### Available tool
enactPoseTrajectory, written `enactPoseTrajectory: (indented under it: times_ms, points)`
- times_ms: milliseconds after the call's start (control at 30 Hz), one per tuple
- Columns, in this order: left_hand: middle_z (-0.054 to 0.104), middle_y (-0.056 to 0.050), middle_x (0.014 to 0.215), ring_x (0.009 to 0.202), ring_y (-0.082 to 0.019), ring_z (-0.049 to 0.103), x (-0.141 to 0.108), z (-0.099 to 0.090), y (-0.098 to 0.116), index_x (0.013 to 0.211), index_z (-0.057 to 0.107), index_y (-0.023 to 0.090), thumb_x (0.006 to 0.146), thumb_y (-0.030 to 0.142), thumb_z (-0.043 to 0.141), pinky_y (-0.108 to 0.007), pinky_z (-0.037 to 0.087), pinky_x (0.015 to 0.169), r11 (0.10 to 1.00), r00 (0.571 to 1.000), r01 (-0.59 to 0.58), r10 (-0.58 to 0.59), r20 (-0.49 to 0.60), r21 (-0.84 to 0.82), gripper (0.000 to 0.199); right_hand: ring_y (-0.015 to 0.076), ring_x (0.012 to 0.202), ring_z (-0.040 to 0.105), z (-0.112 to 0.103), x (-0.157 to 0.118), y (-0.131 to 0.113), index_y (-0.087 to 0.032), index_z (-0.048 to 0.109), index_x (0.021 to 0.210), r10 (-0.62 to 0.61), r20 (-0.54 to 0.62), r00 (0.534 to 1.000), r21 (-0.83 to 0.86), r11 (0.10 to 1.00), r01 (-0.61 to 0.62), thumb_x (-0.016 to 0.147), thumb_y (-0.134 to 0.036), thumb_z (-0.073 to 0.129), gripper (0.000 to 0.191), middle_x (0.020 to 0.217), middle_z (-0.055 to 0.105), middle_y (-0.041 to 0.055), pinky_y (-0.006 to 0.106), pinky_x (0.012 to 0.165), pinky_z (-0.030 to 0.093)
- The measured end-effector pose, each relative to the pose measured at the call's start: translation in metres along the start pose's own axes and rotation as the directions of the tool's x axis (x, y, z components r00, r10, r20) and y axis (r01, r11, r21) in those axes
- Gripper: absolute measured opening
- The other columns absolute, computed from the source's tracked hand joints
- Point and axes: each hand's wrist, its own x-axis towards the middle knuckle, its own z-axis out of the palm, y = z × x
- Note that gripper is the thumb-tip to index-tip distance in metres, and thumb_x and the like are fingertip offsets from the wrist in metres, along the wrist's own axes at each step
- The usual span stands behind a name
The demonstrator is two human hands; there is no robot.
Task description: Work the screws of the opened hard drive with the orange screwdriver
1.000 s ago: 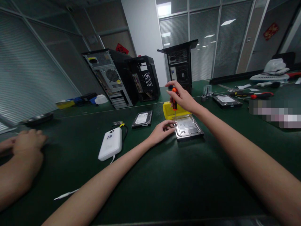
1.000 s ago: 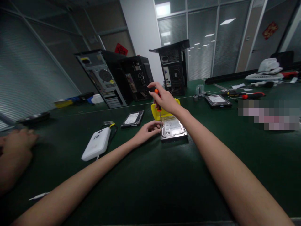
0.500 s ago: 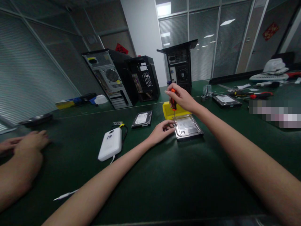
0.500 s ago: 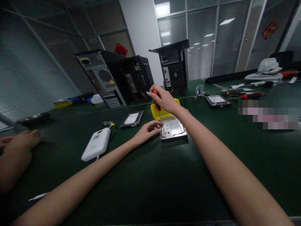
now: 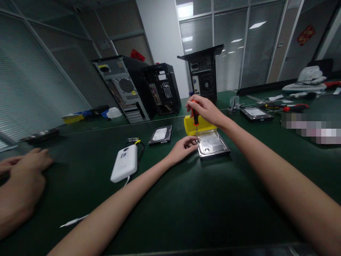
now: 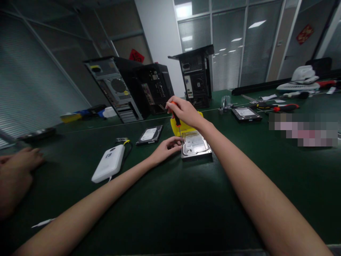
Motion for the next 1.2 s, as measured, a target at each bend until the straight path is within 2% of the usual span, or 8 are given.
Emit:
enactPoseTrajectory:
  times_ms: [133, 433, 767, 1200]
  points:
    - [0.060, -0.005, 0.094, 0.075, -0.014, 0.052, -0.0009, -0.0004, 0.0008, 0.119, 0.061, 0.017, 0.084, 0.041, 0.060, -0.026, 0.043, 0.068, 1.000, 1.000, -0.003, 0.003, 0.008, -0.005, 0.042, 0.0107, 0.070, 0.059, 0.0004, -0.0008, -0.0027, -0.016, 0.054, 0.083, 0.019, 0.004, 1.000, -0.016, 1.000, -0.019, 0.089, -0.046, 0.048, 0.032, 0.079, 0.063, 0.0029, 0.025, 0.069, 0.046]
    - [0.059, -0.004, 0.095, 0.075, -0.014, 0.051, 0.0001, -0.0009, -0.0032, 0.120, 0.060, 0.017, 0.085, 0.041, 0.061, -0.026, 0.043, 0.068, 1.000, 1.000, -0.009, 0.009, 0.013, -0.004, 0.043, 0.0094, 0.059, 0.059, 0.0030, -0.0021, -0.0027, -0.018, 0.047, 0.079, 0.066, 0.025, 0.998, 0.076, 0.995, -0.068, 0.089, -0.047, 0.048, 0.030, 0.065, 0.059, -0.0010, 0.023, 0.061, 0.047]
    - [0.060, -0.005, 0.094, 0.075, -0.014, 0.052, 0.0005, 0.0002, -0.0031, 0.120, 0.060, 0.016, 0.085, 0.040, 0.060, -0.026, 0.043, 0.068, 1.000, 1.000, -0.011, 0.011, 0.002, -0.009, 0.042, 0.0095, 0.057, 0.060, 0.0039, -0.0012, 0.0002, -0.019, 0.046, 0.081, 0.091, 0.032, 0.995, 0.110, 0.989, -0.094, 0.088, -0.049, 0.049, 0.031, 0.064, 0.059, -0.0012, 0.021, 0.054, 0.047]
    - [0.061, -0.006, 0.096, 0.078, -0.015, 0.054, 0.0005, -0.0002, -0.0056, 0.120, 0.060, 0.016, 0.084, 0.041, 0.061, -0.027, 0.044, 0.070, 1.000, 1.000, -0.007, 0.007, -0.001, 0.001, 0.044, 0.0093, 0.057, 0.059, 0.0038, -0.0017, 0.0000, -0.019, 0.047, 0.080, 0.067, 0.027, 0.997, 0.087, 0.994, -0.070, 0.089, -0.049, 0.048, 0.032, 0.063, 0.059, -0.0018, 0.022, 0.057, 0.047]
